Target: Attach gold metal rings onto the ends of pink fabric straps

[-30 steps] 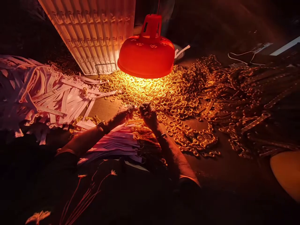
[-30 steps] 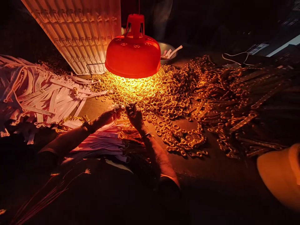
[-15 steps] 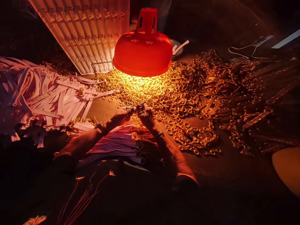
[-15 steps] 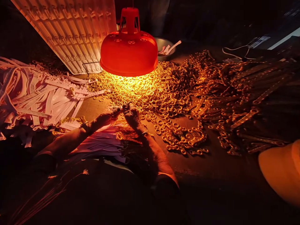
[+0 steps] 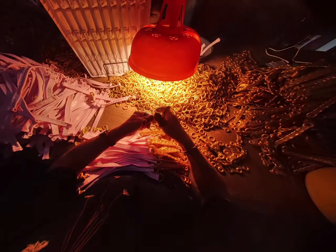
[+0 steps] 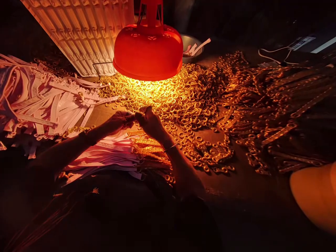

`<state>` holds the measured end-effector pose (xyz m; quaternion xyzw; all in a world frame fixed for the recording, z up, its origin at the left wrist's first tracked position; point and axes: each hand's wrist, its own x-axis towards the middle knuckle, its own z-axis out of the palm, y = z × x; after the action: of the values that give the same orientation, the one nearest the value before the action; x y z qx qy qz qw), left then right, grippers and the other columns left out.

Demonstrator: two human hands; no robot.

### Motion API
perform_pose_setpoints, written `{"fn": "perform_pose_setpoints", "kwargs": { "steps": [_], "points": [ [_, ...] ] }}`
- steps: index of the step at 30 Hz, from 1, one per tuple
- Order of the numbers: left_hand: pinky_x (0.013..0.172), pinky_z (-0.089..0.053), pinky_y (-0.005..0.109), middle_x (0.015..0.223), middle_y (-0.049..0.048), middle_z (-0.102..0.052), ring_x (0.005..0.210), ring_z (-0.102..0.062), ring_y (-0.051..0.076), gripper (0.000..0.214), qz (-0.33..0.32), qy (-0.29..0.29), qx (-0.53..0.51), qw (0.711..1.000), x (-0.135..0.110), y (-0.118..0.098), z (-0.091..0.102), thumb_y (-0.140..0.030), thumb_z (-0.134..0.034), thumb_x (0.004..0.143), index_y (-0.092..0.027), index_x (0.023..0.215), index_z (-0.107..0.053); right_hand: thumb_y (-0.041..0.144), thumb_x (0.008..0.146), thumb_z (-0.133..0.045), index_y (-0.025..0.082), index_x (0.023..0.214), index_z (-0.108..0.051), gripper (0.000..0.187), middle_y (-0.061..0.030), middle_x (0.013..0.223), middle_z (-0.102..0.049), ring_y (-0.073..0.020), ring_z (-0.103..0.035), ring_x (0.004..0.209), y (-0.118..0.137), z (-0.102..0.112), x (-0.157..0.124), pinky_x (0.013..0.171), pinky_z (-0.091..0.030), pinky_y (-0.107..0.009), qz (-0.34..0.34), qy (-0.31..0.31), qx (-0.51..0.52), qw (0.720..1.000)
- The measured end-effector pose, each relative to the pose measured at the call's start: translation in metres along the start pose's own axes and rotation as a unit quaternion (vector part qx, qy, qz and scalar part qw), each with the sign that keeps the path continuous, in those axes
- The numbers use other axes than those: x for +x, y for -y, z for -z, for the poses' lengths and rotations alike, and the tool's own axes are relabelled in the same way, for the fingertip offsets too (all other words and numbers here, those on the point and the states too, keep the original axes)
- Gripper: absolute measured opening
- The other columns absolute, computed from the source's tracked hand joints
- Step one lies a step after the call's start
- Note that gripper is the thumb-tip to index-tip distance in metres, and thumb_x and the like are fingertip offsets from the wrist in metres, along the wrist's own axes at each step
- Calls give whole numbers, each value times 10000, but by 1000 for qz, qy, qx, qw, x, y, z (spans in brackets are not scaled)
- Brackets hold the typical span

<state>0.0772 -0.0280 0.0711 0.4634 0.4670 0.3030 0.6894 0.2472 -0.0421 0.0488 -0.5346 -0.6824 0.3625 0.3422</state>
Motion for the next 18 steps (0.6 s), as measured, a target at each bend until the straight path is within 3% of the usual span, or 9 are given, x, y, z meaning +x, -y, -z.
{"fn": "perform_pose_setpoints", "kwargs": {
  "steps": [3,6,8,11,15,18],
  "points": [
    [426,-179,192,447,-47,-450,402,-312,22,294,10,10,44,999,-18,-28,8,-242,-814,771,-110,597,-617,577,920,-572,167,1175,-503,488,31,650,-495,-126,-429,540,29,11,-28,542,-277,-258,30,59,-88,994],
    [422,-196,187,451,-36,-460,411,-329,30,218,38,50,90,994,-43,-37,12,-194,-829,723,-100,609,-670,503,943,-572,183,1066,-535,345,28,595,-476,-124,-391,491,52,8,-65,523,-197,-265,33,68,-160,984],
    [431,-249,183,460,-25,-478,427,-380,45,193,43,71,97,992,-59,-29,13,-178,-835,699,-99,602,-688,491,947,-569,197,1013,-540,303,27,573,-472,-124,-374,471,59,-3,-89,513,-171,-267,31,73,-170,982],
    [445,-319,190,498,-1,-542,457,-457,74,195,56,94,72,991,-83,1,14,-205,-837,699,-103,604,-702,448,972,-524,212,946,-524,237,10,595,-518,-124,-391,471,56,-21,-119,500,-175,-261,29,81,-141,986],
    [505,-443,218,624,58,-674,550,-594,135,225,110,129,6,986,-112,35,13,-273,-849,714,-103,649,-716,377,939,-560,212,914,-499,177,-50,713,-617,-149,-500,548,47,-39,-146,507,-264,-258,13,88,-96,991],
    [570,-511,242,703,84,-724,628,-662,169,207,120,126,-30,984,-128,40,9,-280,-849,735,-109,716,-734,381,912,-595,210,945,-482,207,-76,786,-658,-162,-561,598,44,-48,-156,532,-349,-263,-40,84,-36,995]
  ]
}}
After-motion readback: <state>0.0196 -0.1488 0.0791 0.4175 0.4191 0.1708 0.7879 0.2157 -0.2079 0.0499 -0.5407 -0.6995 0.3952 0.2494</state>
